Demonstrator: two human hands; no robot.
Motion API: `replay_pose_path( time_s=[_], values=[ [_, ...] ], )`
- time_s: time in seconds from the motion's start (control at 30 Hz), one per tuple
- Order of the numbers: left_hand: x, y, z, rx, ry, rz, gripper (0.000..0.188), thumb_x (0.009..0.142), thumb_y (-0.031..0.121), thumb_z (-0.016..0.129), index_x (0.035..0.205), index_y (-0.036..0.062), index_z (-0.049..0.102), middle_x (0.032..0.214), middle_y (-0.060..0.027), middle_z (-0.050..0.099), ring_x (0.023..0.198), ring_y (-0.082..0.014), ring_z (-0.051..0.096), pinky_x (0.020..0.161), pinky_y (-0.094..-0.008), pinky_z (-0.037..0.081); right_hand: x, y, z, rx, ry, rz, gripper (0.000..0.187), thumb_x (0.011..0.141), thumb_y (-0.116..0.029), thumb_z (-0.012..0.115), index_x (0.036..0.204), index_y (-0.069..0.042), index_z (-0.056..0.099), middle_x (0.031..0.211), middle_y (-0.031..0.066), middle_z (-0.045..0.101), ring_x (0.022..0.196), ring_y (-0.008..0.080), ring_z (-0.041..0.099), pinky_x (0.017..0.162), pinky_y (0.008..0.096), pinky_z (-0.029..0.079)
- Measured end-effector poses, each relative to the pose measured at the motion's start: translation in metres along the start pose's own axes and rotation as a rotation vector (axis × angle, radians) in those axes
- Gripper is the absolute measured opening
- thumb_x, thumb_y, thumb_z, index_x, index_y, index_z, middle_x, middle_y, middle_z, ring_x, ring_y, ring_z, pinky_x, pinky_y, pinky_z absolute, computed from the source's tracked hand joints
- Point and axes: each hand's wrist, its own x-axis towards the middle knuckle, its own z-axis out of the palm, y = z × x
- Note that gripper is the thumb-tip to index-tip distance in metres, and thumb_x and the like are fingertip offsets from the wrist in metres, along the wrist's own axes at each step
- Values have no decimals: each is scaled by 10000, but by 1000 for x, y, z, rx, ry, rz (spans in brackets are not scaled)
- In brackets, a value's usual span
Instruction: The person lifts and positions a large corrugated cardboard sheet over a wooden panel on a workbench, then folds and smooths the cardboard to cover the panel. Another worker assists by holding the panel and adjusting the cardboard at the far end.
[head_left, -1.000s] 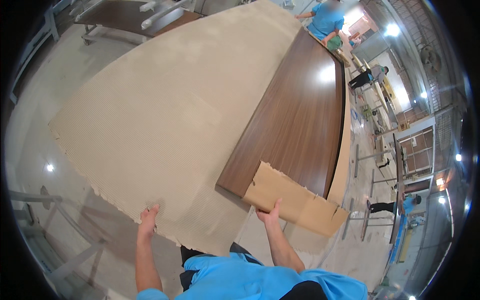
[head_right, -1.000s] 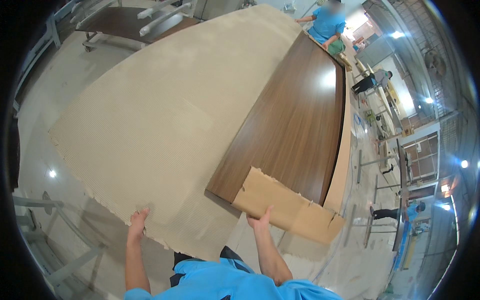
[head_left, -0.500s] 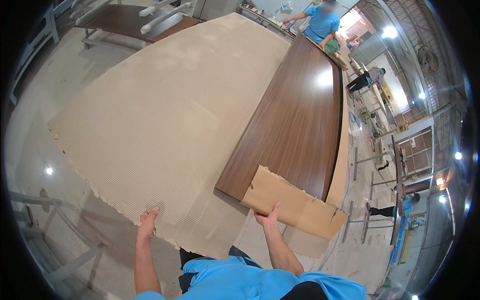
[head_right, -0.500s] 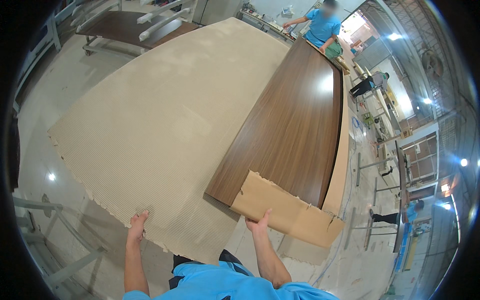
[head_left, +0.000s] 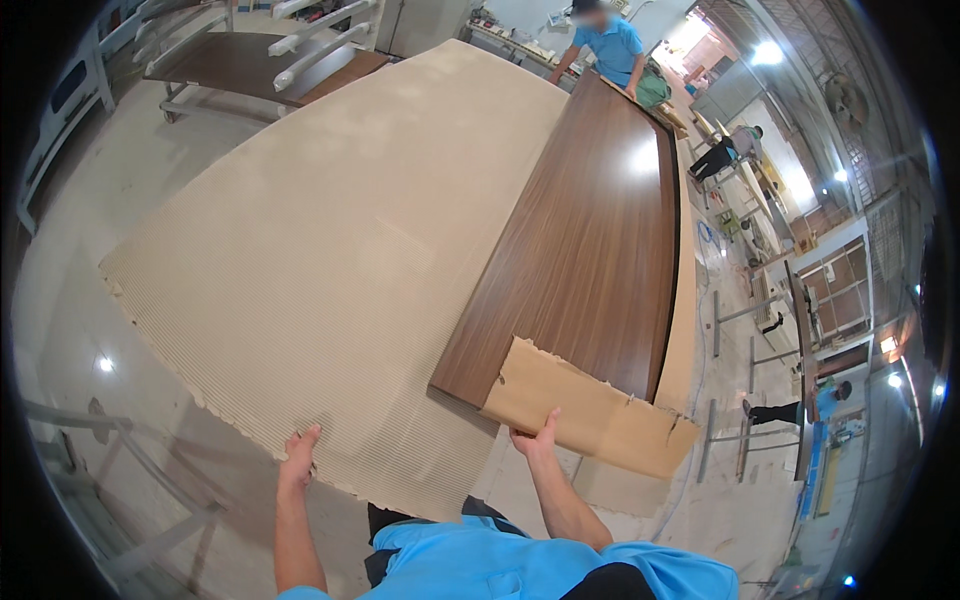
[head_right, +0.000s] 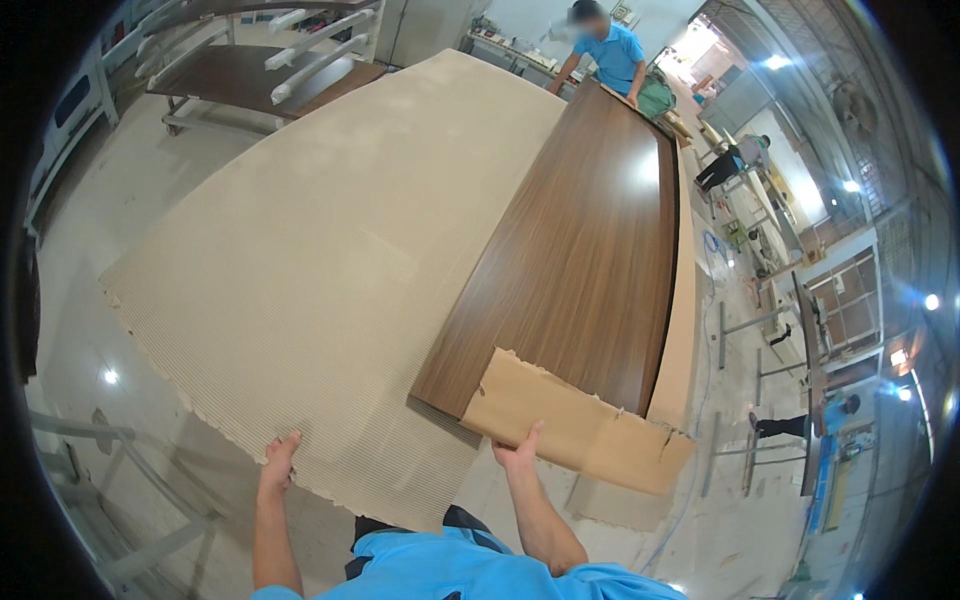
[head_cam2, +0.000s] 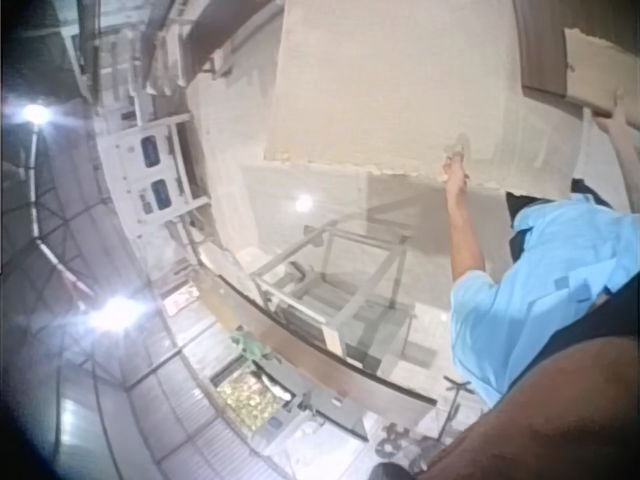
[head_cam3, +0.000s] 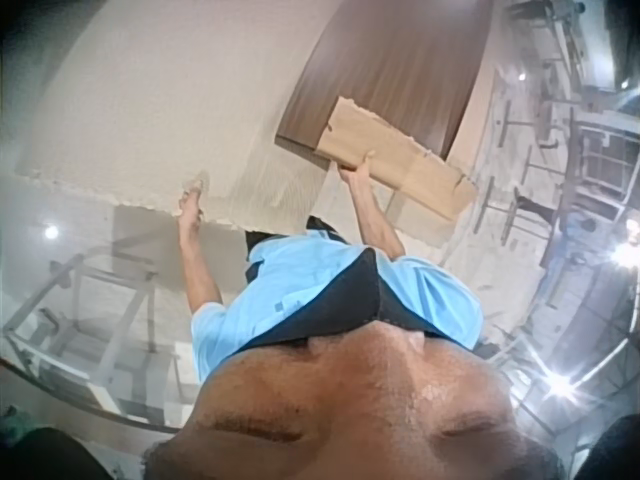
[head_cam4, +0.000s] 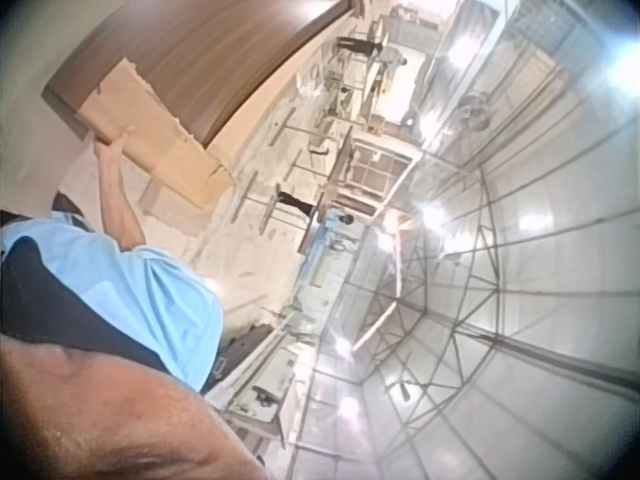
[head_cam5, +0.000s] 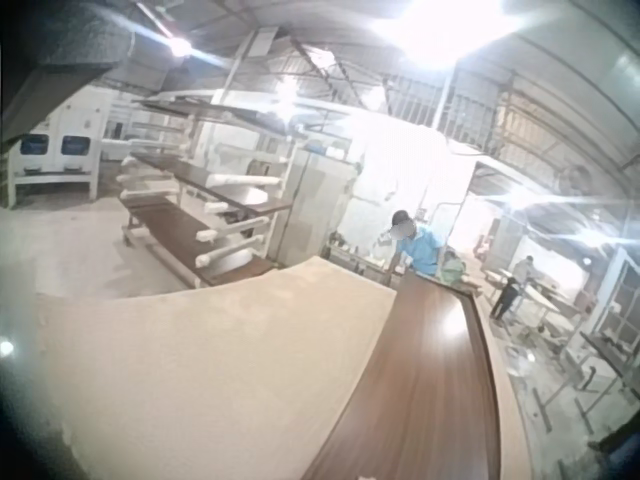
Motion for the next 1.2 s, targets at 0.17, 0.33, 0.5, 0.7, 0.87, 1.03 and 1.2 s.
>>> replay_pose_path(
  time_s=[0.17,0.33,0.5,0.7,0.87,1.03,1.2],
  values=[
    [4,-2,-2,45,37,-29,832,917,441,618,1515,-10,255,1545,-193,281,1401,-295,311,1136,-395,280,1,0,-1,-1,-67,16,762,796,-731,616,1325,-194,502,1310,61,538,1176,284,513,978,464,465],
    [4,-3,-4,-52,-123,74,782,913,413,627,1488,-13,311,1534,-195,262,1366,-272,335,1130,-380,276,3,0,-3,14,-51,16,765,795,-736,612,1318,-187,512,1293,65,547,1157,285,524,968,456,474],
    [4,-7,-3,56,81,-51,907,858,459,676,1492,-51,274,1559,-239,219,1337,-288,394,1115,-358,311,5,1,-5,-18,-18,-16,766,791,-737,617,1304,-176,520,1283,70,548,1150,281,520,968,455,473],
    [16,-16,-4,13,73,-21,861,893,425,664,1488,-53,267,1538,-208,231,1365,-272,321,1117,-373,296,3,1,-4,5,-9,-6,756,786,-721,640,1299,-179,521,1285,69,544,1151,281,516,964,451,475],
    [33,-28,-12,-37,-58,86,843,901,392,664,1490,-53,258,1499,-204,330,1352,-267,352,1122,-373,294,1,1,-4,31,-98,8,753,786,-720,643,1298,-179,529,1286,68,543,1152,277,522,979,446,471],
    [37,-31,-10,-65,70,158,668,897,323,670,1382,-62,419,1374,-189,506,1265,-254,471,1073,-357,351,6,2,-5,46,-117,-17,715,827,-694,616,1322,-185,524,1305,56,566,1180,277,538,991,469,468],
    [19,-9,-3,-168,-97,254,530,922,267,654,1332,-33,501,1319,-142,566,1221,-240,512,1066,-358,366,8,6,-8,46,-146,-112,704,832,-675,631,1327,-188,516,1313,62,559,1178,287,538,979,473,475]
  ],
)
